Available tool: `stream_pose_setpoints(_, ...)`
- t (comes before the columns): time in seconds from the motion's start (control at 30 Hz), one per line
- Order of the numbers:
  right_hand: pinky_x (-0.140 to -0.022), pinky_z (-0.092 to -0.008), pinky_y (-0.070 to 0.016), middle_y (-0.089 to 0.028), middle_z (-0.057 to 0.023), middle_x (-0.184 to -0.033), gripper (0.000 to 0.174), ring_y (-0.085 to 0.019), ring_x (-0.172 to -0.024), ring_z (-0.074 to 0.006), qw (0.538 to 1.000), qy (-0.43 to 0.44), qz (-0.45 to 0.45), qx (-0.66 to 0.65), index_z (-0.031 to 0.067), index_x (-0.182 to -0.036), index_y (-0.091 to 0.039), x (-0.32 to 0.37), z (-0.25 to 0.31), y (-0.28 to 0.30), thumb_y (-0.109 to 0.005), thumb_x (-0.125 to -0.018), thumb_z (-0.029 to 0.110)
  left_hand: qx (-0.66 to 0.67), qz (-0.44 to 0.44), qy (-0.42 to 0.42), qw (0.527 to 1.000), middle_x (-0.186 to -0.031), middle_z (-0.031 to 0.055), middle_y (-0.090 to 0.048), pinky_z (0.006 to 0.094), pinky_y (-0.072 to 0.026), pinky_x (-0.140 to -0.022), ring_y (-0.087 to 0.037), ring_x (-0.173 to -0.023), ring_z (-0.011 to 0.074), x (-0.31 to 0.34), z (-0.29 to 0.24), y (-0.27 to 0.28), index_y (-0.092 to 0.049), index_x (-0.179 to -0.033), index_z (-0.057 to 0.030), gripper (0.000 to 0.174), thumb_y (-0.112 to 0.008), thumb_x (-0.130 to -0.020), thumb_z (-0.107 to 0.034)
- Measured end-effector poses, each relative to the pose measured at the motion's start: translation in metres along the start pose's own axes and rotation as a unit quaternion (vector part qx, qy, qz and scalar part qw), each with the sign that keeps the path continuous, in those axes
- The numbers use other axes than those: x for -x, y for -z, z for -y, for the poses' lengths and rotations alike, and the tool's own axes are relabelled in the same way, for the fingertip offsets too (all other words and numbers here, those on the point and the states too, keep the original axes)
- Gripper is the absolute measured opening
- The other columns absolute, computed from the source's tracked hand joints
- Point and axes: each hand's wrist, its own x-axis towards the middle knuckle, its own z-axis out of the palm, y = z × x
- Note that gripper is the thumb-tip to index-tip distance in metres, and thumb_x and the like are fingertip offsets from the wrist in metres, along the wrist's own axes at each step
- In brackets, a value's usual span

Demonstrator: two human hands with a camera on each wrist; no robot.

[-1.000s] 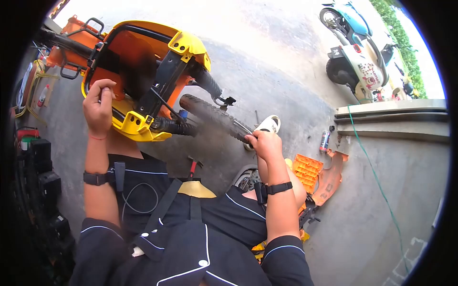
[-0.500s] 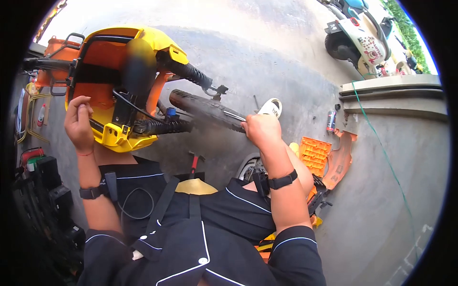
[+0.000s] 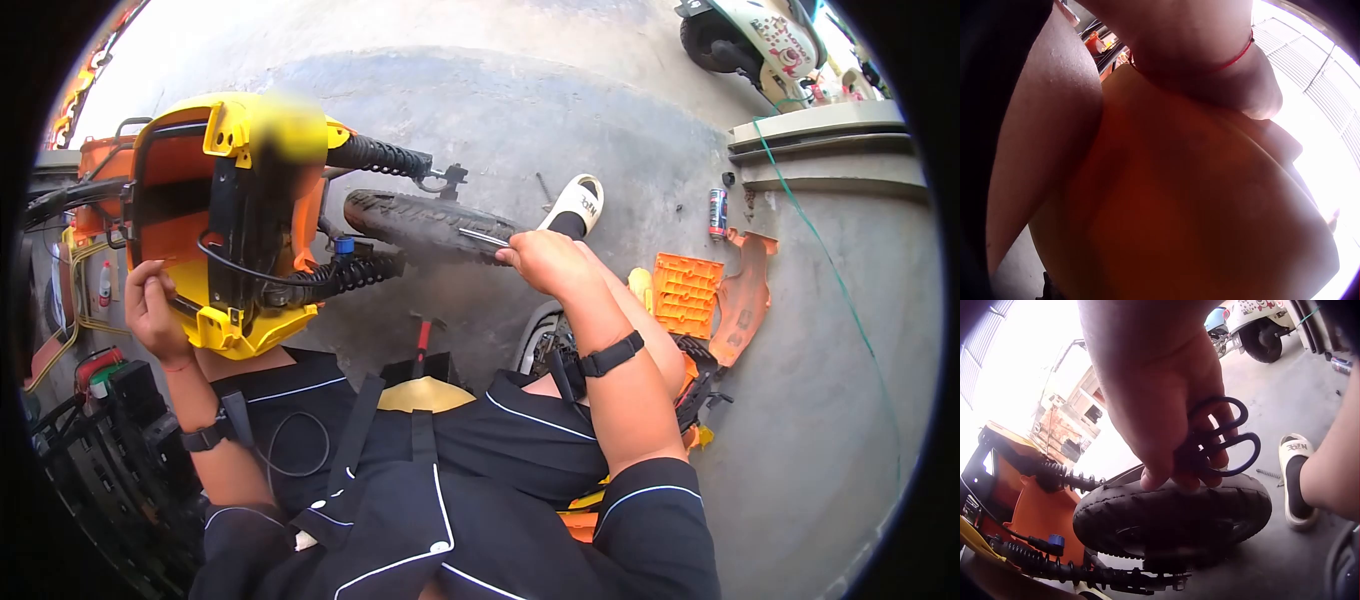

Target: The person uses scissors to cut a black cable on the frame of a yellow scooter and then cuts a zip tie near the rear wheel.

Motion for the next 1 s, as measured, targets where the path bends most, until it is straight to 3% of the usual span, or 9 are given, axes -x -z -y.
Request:
stream_pose_setpoints(0.2, -0.08, -0.0464, -0.0503, -0.069, -0.0211, -0.087, 0.042, -0.066, -0.091, -0.0391, 0.999, -0.019, 0.011, -0.029, 0.0012, -0.088, -0.067, 0.002, 0.007, -0.005, -0.056, -0.097, 0.041, -0.004, -0.01, -0.005, 1.0, -0.077, 0.0017, -0.052, 0.0213, -0.0359, -0.063, -0.047, -0.071, 0.0079, 0.0, -0.001, -0.002, -0.063, -0.101, 0.0004, 0.02, -0.044, -0.095, -0.001)
stream_pose_setpoints(0.43, -0.078, -0.045, -0.0526, -0.071, -0.0182, -0.089, 0.041, -0.069, -0.09, -0.0357, 0.997, -0.018, 0.01, 0.071, 0.0023, -0.088, -0.071, -0.002, 0.014, 0.004, -0.056, -0.097, 0.039, 0.006, -0.007, -0.011, 1.0, -0.077, 0.0008, -0.052, 0.0211, -0.0347, -0.062, -0.046, -0.07, 0.0068, 0.0, -0.003, -0.003, -0.064, -0.101, -0.0002, 0.02, -0.044, -0.095, -0.001)
stream_pose_setpoints(0.67, -0.074, -0.0417, -0.0551, -0.073, -0.0162, -0.087, 0.038, -0.071, -0.084, -0.0319, 0.975, -0.057, 0.031, 0.213, 0.0047, -0.085, -0.074, 0.005, 0.057, 0.042, -0.061, -0.092, 0.04, 0.01, -0.005, -0.023, 1.0, -0.076, 0.0007, -0.052, 0.0208, -0.035, -0.061, -0.045, -0.069, 0.0061, 0.001, -0.005, -0.003, -0.064, -0.101, 0.0005, 0.02, -0.045, -0.096, -0.001)
stream_pose_setpoints(0.8, -0.075, -0.0418, -0.0555, -0.072, -0.0175, -0.087, 0.036, -0.071, -0.084, -0.0323, 0.977, -0.045, 0.013, 0.206, 0.0052, -0.087, -0.074, 0.0, 0.08, 0.047, -0.063, -0.091, 0.039, 0.028, -0.002, -0.014, 1.0, -0.077, 0.0008, -0.053, 0.0205, -0.0361, -0.061, -0.046, -0.07, 0.0057, 0.0, -0.004, -0.004, -0.064, -0.101, 0.0011, 0.02, -0.045, -0.095, 0.001)
stream_pose_setpoints(0.87, -0.075, -0.0377, -0.0572, -0.074, -0.0154, -0.09, 0.015, -0.073, -0.088, -0.0294, 0.981, -0.018, -0.027, 0.193, 0.0059, -0.088, -0.075, -0.007, 0.099, 0.046, -0.063, -0.08, 0.011, 0.025, -0.012, -0.013, 1.0, -0.077, 0.0009, -0.054, 0.02, -0.0366, -0.061, -0.047, -0.07, 0.0056, 0.002, -0.006, -0.006, -0.064, -0.1, 0.0011, 0.019, -0.045, -0.095, 0.001)
stream_pose_setpoints(1.0, -0.079, -0.0419, -0.0568, -0.072, -0.0189, -0.096, 0.021, -0.071, -0.091, -0.0324, 0.989, 0.024, -0.021, 0.141, 0.0036, -0.097, -0.072, -0.022, 0.133, 0.055, -0.059, -0.081, 0.007, 0.034, -0.029, -0.026, 0.999, -0.076, 0.0011, -0.054, 0.0202, -0.0372, -0.06, -0.048, -0.067, 0.006, 0.002, -0.009, -0.007, -0.064, -0.097, 0.0007, 0.018, -0.046, -0.093, 0.0)
